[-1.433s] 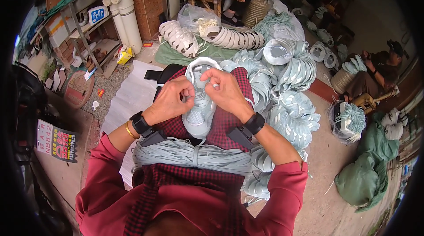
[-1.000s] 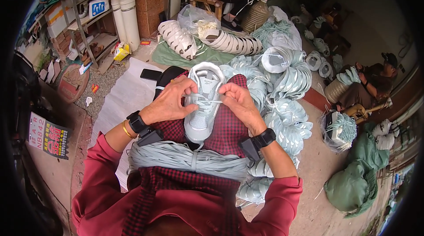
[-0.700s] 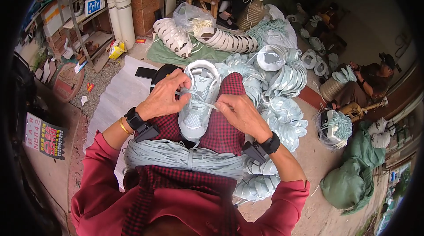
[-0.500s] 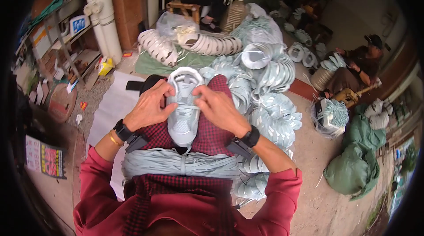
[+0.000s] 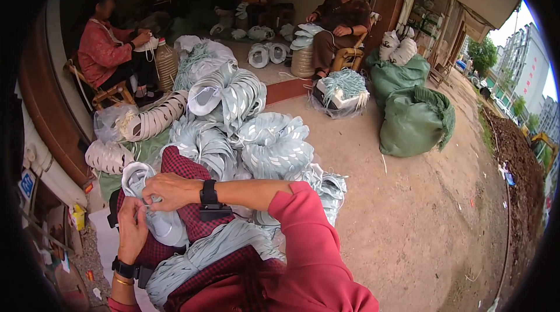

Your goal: Lacing a white sneaker as part of the manufacturing process.

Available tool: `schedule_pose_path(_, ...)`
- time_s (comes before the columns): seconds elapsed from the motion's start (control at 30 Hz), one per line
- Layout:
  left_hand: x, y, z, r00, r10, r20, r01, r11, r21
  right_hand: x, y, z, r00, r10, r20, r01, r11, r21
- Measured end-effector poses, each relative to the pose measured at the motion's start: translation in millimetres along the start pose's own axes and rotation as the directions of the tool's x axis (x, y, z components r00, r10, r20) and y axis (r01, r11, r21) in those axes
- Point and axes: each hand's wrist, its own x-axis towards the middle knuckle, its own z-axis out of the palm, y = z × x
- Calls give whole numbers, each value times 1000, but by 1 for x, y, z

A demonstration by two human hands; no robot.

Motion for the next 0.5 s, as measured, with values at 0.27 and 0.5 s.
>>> schedule_pose_path(0.27, 2, -34, -54, 914, -232, 332, 308, 931, -196, -2, 7, -2, 996, -93, -6, 93, 987, 133)
schedule_pose_path(0.5, -13, -54, -63, 908, -293, 299, 372, 891, -258, -3, -1, -20, 999, -33, -30, 32, 999, -31)
